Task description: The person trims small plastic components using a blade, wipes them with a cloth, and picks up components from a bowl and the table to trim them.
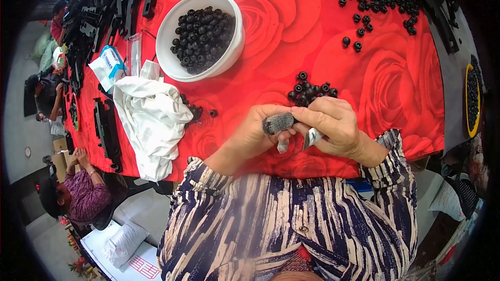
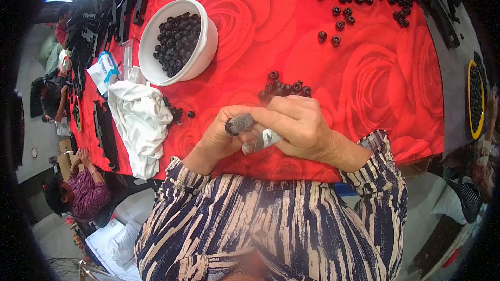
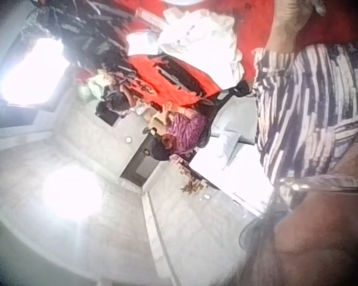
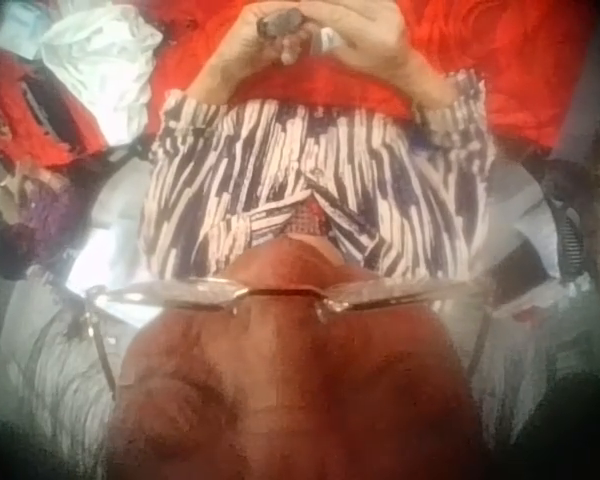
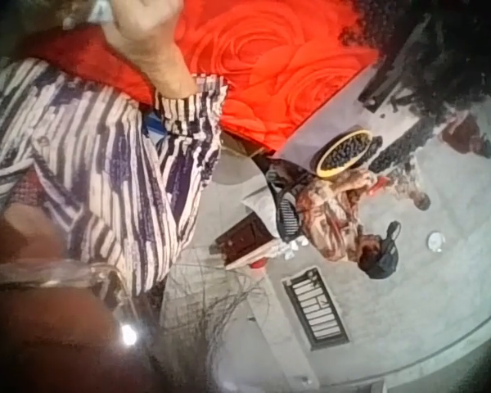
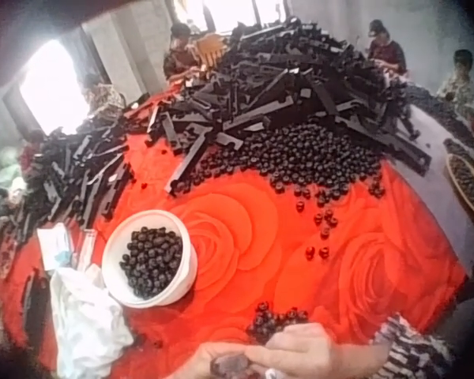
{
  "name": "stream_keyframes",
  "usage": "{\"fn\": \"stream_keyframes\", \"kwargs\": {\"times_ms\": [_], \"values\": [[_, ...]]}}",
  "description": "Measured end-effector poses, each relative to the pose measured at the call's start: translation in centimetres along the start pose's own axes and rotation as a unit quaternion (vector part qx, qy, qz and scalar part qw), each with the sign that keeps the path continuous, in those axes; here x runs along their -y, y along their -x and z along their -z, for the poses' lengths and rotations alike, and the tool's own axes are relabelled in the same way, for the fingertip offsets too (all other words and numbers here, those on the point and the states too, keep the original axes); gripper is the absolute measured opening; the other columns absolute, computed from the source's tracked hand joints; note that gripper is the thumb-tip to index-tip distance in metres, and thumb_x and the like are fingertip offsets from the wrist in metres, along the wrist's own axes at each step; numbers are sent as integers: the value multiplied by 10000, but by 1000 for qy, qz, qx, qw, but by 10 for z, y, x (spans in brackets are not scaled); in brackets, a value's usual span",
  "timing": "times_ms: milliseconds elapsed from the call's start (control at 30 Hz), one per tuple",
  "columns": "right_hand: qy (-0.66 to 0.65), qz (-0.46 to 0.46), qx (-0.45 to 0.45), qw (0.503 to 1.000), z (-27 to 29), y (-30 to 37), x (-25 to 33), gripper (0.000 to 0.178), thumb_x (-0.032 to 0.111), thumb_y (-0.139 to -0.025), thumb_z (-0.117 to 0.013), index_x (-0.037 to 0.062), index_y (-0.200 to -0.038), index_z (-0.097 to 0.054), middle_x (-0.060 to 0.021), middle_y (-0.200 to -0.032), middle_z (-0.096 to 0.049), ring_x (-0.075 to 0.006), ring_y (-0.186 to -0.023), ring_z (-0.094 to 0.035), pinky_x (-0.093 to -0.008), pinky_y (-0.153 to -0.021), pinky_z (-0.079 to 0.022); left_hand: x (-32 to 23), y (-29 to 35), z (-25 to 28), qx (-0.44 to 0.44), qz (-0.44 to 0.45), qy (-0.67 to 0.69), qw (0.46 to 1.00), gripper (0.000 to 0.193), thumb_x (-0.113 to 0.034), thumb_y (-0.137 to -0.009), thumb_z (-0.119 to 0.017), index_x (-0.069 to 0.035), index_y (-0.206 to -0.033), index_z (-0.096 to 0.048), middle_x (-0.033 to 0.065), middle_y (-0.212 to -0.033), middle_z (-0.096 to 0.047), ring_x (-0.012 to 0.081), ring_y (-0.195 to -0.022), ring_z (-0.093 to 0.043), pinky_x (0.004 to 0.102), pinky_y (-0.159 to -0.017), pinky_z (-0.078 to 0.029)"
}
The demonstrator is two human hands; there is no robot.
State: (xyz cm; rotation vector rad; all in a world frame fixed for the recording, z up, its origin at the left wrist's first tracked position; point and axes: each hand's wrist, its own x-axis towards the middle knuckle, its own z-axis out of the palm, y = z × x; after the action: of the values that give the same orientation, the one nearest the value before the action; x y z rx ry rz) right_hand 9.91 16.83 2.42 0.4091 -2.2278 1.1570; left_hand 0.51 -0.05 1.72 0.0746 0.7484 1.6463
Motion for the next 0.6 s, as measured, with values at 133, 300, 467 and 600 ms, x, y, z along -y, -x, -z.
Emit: {"fn": "stream_keyframes", "kwargs": {"times_ms": [133,300,467,600], "values": [[76,54,-8,996,0,3,-2,436,79,-549,-709,-23,-961,-611,-45,-657,-504,-176,-518,-507,-295,-453,-386,7,-1,-1,-14,-36,-33,999,250,-172,-858,-597,0,-1038,-612,30,-748,-598,75,-621,-520,213,-524,-437],[75,61,-30,995,0,0,1,410,77,-574,-725,-23,-953,-607,-40,-658,-503,-163,-511,-499,-280,-444,-372,9,3,-7,-40,-95,-85,991,270,-138,-845,-616,15,-1066,-599,48,-791,-603,95,-638,-515,225,-580,-439],[77,30,15,997,7,-3,2,375,54,-602,-729,-5,-947,-595,-55,-674,-523,-175,-538,-535,-292,-457,-397,10,3,-4,-20,-136,-64,988,266,-55,-863,-577,42,-1110,-577,48,-853,-607,89,-702,-552,216,-616,-470],[-68,-147,50,986,12,-10,2,318,32,-672,-705,10,-957,-567,-96,-729,-556,-217,-616,-588,-318,-535,-453,4,9,-4,-40,-133,-121,983,237,-63,-867,-576,25,-1086,-593,29,-860,-605,74,-704,-555,212,-621,-476]]}}
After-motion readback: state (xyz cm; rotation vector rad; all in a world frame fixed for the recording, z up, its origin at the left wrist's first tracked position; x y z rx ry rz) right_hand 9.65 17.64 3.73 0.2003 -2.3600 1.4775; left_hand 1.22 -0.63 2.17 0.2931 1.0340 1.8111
